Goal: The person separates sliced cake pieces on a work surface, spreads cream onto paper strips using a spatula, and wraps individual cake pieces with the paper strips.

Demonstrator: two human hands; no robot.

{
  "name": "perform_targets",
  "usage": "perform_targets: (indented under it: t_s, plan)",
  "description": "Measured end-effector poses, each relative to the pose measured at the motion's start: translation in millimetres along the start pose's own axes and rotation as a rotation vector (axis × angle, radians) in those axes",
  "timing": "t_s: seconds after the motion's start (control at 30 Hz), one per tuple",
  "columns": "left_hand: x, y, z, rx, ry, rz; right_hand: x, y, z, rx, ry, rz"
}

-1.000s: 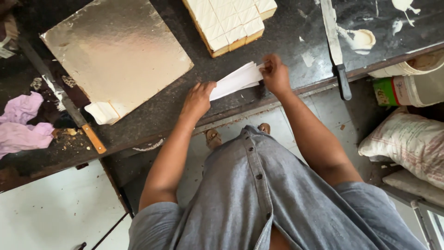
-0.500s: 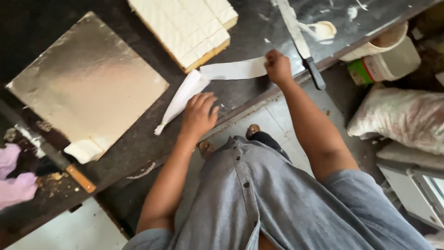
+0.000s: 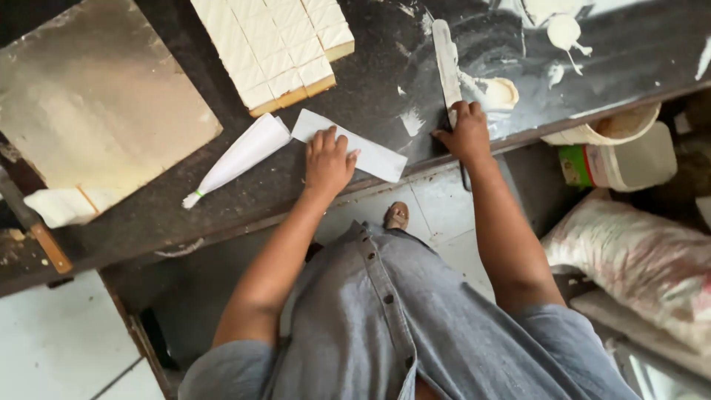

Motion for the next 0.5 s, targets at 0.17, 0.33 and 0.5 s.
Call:
perform_targets:
  t_s: [0.17,0.33,0.5]
  plan:
    - [22,-7,0,-0.196,-0.014,0.094,54,-46,28,-0.216,0.011,-0.057]
    - [23,-18,-8,-0.202,0.022,0.038,59,-87,33,-0.064,0.056,0.227]
    - [8,-12,-28,-0.110,0.185,0.020,-45,-140,-30,0.175,0.099,0.366]
Point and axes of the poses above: each hand's wrist, its own z-axis towards the middle knuckle, its own x-axis out of the palm, y = z × x, the point moved 8 cm from there along z, towards the middle knuckle, and after that the axes turned 1 degree about x, right-handed, at the moved point
